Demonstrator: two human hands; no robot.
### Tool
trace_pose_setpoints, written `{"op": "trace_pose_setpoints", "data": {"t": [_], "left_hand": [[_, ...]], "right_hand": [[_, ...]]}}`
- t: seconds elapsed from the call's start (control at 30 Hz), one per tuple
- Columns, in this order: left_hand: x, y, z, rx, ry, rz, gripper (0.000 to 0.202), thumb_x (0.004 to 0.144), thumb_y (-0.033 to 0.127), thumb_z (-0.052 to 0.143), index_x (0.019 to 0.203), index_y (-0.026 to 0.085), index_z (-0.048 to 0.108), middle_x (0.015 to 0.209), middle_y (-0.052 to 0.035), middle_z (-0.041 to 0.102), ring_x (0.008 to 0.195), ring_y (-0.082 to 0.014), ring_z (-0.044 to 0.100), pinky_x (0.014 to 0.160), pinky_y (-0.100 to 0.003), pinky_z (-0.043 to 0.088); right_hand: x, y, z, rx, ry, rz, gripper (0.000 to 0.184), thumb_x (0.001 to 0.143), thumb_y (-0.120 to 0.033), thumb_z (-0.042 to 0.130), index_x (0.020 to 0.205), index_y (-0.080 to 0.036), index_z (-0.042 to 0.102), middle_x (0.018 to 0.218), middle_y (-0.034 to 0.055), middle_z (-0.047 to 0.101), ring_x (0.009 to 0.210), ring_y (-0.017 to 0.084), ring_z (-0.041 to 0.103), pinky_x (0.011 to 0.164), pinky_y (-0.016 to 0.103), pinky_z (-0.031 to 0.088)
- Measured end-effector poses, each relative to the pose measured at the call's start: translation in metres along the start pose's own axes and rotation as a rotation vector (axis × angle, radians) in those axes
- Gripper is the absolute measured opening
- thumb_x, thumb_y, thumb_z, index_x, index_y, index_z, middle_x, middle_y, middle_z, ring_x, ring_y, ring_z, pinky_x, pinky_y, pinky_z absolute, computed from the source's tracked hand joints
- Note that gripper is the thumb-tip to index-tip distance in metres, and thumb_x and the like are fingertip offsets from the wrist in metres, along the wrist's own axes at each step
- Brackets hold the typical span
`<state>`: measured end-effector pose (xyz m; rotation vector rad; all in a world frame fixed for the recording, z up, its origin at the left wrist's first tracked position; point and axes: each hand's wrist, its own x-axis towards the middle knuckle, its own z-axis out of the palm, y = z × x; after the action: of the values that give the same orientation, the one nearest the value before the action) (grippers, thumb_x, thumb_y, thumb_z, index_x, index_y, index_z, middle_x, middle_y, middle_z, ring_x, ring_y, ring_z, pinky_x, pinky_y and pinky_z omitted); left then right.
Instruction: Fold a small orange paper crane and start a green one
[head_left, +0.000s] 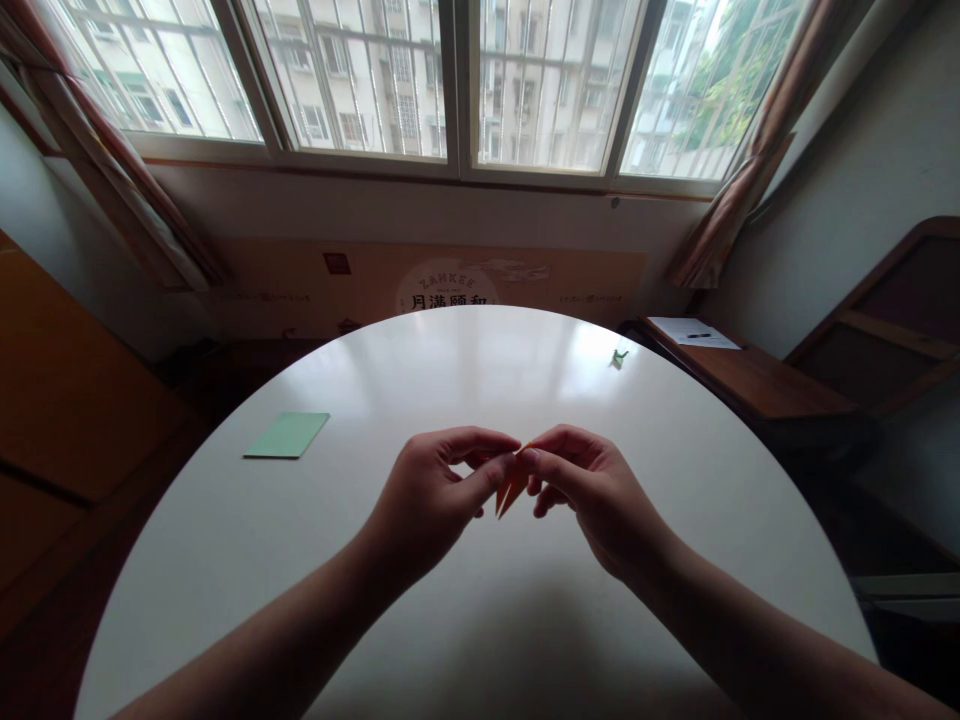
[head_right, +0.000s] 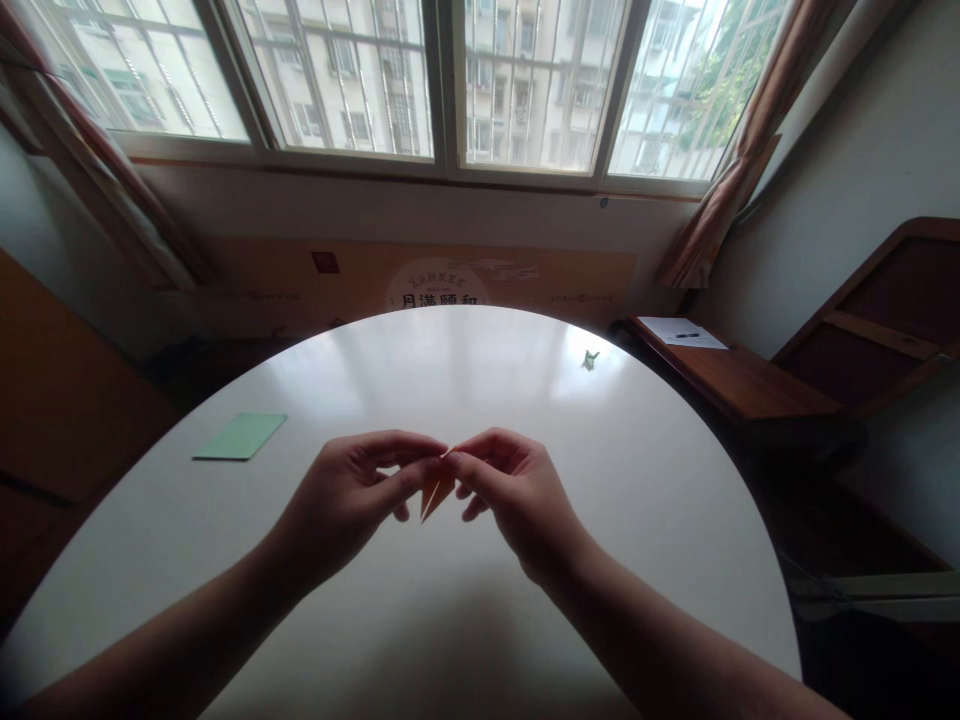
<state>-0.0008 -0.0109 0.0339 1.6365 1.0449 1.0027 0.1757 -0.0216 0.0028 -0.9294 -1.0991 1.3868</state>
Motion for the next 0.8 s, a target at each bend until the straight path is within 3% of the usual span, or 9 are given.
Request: {"op": "trace_pose_setpoints", "data": {"t": [0.17, 0.53, 0.8], "left_hand": [[0.0011, -0.0005, -0.0005, -0.024, -0.06, -0.103, 0.021, 0.085, 0.034, 0.068, 0.088, 0.015, 0.076, 0.074, -0.0046, 0.073, 0.061, -0.015, 0.063, 0.046, -0.02, 0.05], [0.0014, -0.0032, -0.0017, 0.053, -0.068, -0.011, 0.016, 0.084, 0.026, 0.066, 0.075, 0.014, 0.072, 0.063, -0.0017, 0.066, 0.057, -0.0121, 0.057, 0.049, -0.02, 0.048], [0.0024, -0.0011, -0.0022, 0.045, -0.099, -0.082, 0.016, 0.082, 0.029, 0.066, 0.076, 0.015, 0.071, 0.07, -0.0026, 0.068, 0.062, -0.014, 0.06, 0.047, -0.02, 0.049]], "right_hand": [[-0.0001, 0.0004, -0.0015, 0.022, 0.029, -0.027, 0.018, 0.076, -0.034, 0.083, 0.075, -0.02, 0.072, 0.066, 0.0001, 0.069, 0.06, 0.013, 0.061, 0.051, 0.022, 0.051], [-0.0012, -0.0007, 0.0004, -0.111, -0.066, -0.033, 0.022, 0.079, -0.039, 0.079, 0.082, -0.018, 0.074, 0.071, 0.0032, 0.072, 0.067, 0.016, 0.065, 0.052, 0.024, 0.051], [-0.0004, 0.0002, -0.0005, -0.113, -0.039, -0.09, 0.015, 0.082, -0.032, 0.073, 0.08, -0.018, 0.07, 0.07, 0.0018, 0.07, 0.062, 0.015, 0.064, 0.05, 0.023, 0.048]]}}
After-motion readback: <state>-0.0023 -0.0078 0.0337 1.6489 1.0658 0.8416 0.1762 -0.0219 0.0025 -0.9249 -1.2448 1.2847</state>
